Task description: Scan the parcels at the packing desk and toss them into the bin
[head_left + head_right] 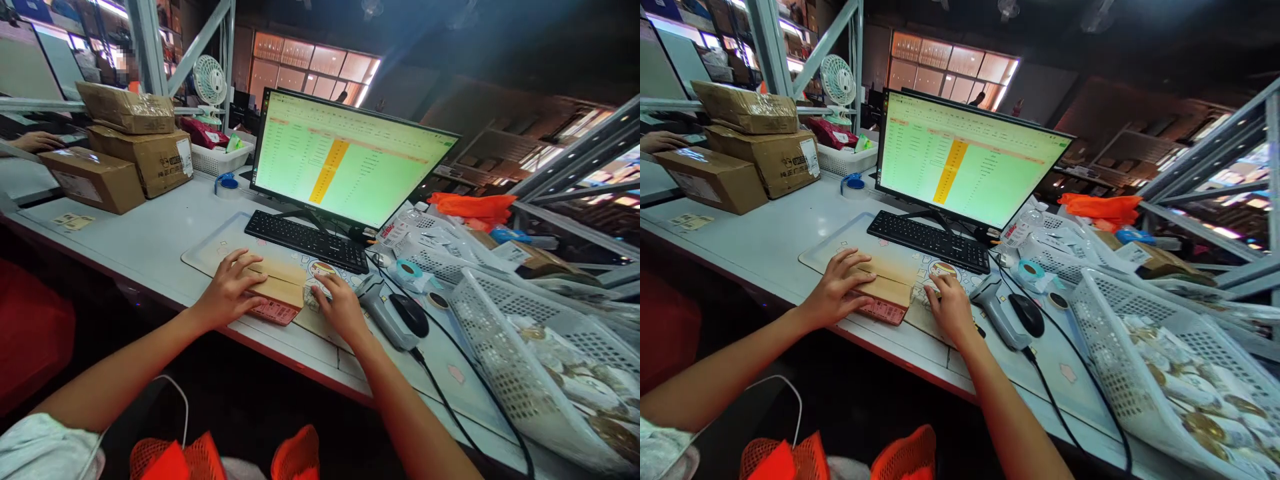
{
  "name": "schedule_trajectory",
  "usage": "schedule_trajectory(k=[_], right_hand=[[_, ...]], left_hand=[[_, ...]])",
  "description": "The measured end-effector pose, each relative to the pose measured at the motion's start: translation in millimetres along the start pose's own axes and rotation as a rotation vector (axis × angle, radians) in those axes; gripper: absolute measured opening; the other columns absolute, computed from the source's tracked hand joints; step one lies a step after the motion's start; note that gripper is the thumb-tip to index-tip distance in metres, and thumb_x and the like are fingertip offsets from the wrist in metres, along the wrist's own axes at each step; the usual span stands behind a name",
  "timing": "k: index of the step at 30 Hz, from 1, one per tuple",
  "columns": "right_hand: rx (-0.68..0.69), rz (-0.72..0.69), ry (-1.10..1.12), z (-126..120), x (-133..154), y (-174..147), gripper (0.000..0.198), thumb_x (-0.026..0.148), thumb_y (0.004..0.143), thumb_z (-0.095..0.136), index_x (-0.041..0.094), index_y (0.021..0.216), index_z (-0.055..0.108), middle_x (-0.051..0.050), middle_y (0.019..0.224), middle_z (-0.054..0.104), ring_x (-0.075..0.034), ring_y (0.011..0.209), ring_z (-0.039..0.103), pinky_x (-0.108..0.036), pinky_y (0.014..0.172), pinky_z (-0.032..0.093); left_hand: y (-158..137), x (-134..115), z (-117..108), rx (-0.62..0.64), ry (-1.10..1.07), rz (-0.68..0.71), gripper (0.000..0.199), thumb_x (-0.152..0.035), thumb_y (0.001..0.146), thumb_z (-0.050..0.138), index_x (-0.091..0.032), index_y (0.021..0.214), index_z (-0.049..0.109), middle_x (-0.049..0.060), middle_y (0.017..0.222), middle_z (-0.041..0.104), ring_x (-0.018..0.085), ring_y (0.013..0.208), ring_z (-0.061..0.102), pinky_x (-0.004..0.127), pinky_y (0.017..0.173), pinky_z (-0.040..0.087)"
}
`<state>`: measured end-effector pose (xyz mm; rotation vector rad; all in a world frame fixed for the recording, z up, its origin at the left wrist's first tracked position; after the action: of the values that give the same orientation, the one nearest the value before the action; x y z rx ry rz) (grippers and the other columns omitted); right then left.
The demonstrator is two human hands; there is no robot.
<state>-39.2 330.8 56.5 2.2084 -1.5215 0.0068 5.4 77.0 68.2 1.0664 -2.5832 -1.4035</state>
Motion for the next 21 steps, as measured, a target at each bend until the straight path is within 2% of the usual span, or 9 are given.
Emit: schedule_trajectory(k=[2, 4, 8, 10, 12, 14, 15, 18, 21], right_hand=[[-0.035, -0.089, 0.199, -12.4, 24.9, 15.2, 0.041, 0.041, 0.105, 0.052, 0.02, 0.134, 0.071, -0.015, 0.132, 0.069, -0.029, 0.122, 0.064, -0.046, 0.106, 0.052], [0.032, -0.167, 0.308, -16.1, 51.9, 29.9, 0.045, 0.046, 0.102, 0.06, 0.021, 0.137, 0.07, -0.014, 0.13, 0.068, -0.027, 0.118, 0.065, -0.042, 0.103, 0.053], [0.188, -0.193, 0.22, -12.0, 81.5, 52.7, 0.043, 0.043, 0.095, 0.071, 0.017, 0.129, 0.076, -0.013, 0.114, 0.071, -0.024, 0.099, 0.067, -0.036, 0.09, 0.052], [0.174, -0.174, 0.175, -13.9, 79.9, 65.1, 0.035, 0.041, 0.1, 0.062, 0.017, 0.12, 0.079, -0.012, 0.105, 0.075, -0.022, 0.091, 0.066, -0.033, 0.084, 0.048], [0.109, -0.136, 0.211, -16.6, 70.0, 80.5, 0.036, 0.04, 0.103, 0.053, 0.017, 0.105, 0.081, -0.008, 0.094, 0.076, -0.019, 0.082, 0.063, -0.031, 0.078, 0.044], [0.086, -0.064, 0.311, -10.8, 55.0, 96.1, 0.044, 0.046, 0.102, 0.051, 0.017, 0.079, 0.075, -0.004, 0.074, 0.069, -0.016, 0.069, 0.055, -0.03, 0.069, 0.038], [0.122, -0.015, 0.388, -2.3, 47.3, 102.4, 0.049, 0.053, 0.098, 0.054, 0.017, 0.067, 0.067, -0.002, 0.065, 0.062, -0.014, 0.064, 0.049, -0.029, 0.065, 0.035], [0.351, 0.179, 0.718, 36.0, 30.9, 108.2, 0.061, 0.075, 0.08, 0.065, 0.021, 0.056, 0.05, 0.003, 0.054, 0.047, -0.012, 0.056, 0.039, -0.029, 0.056, 0.028], [0.473, 0.302, 0.954, 59.6, 25.4, 101.4, 0.062, 0.079, 0.064, 0.077, 0.021, 0.062, 0.055, 0.004, 0.056, 0.051, -0.011, 0.055, 0.04, -0.027, 0.054, 0.028]], left_hand=[[1.0, 1.9, -0.3, -0.005, 0.001, 0.015, 0.025, -0.035, 0.097, 0.072, -0.022, 0.119, 0.072, 0.013, 0.149, 0.058, 0.036, 0.152, 0.035, 0.061, 0.125, 0.037], [3.3, 2.9, -1.6, 0.0, 0.002, 0.017, 0.023, -0.035, 0.098, 0.072, -0.022, 0.117, 0.073, 0.013, 0.146, 0.06, 0.036, 0.15, 0.036, 0.062, 0.124, 0.037], [6.3, 1.3, -2.7, 0.01, 0.005, 0.005, 0.023, -0.036, 0.098, 0.071, -0.023, 0.116, 0.074, 0.013, 0.144, 0.06, 0.036, 0.149, 0.037, 0.061, 0.124, 0.037], [4.9, -1.2, -1.6, 0.013, 0.013, 0.012, 0.023, -0.036, 0.098, 0.071, -0.022, 0.115, 0.075, 0.014, 0.146, 0.058, 0.036, 0.151, 0.034, 0.06, 0.124, 0.036], [2.6, -2.9, -2.0, 0.0, 0.039, 0.015, 0.025, -0.037, 0.097, 0.072, -0.02, 0.114, 0.075, 0.015, 0.151, 0.054, 0.038, 0.155, 0.027, 0.061, 0.126, 0.032], [2.4, -2.4, -4.0, -0.001, 0.065, 0.009, 0.027, -0.04, 0.098, 0.072, -0.019, 0.116, 0.076, 0.016, 0.156, 0.051, 0.04, 0.157, 0.022, 0.062, 0.126, 0.028], [4.4, -1.5, -5.1, 0.019, 0.067, 0.004, 0.028, -0.041, 0.099, 0.07, -0.02, 0.116, 0.075, 0.015, 0.155, 0.052, 0.04, 0.156, 0.026, 0.061, 0.125, 0.028], [22.2, 1.7, -5.1, 0.21, 0.025, -0.02, 0.027, -0.042, 0.103, 0.062, -0.021, 0.115, 0.074, 0.012, 0.138, 0.068, 0.035, 0.139, 0.052, 0.056, 0.118, 0.037], [48.0, -2.2, -4.1, 0.457, 0.017, -0.064, 0.026, -0.039, 0.1, 0.067, -0.022, 0.119, 0.072, 0.01, 0.126, 0.073, 0.031, 0.119, 0.064, 0.047, 0.105, 0.048]])
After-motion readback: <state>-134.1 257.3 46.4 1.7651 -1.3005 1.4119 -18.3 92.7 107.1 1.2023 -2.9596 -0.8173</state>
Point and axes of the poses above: each hand's wrist, its own y-axis towards the middle knuckle, its own z-axis out of the palm, x = y × z, the point moved 8 cm from there along y, towards the middle knuckle
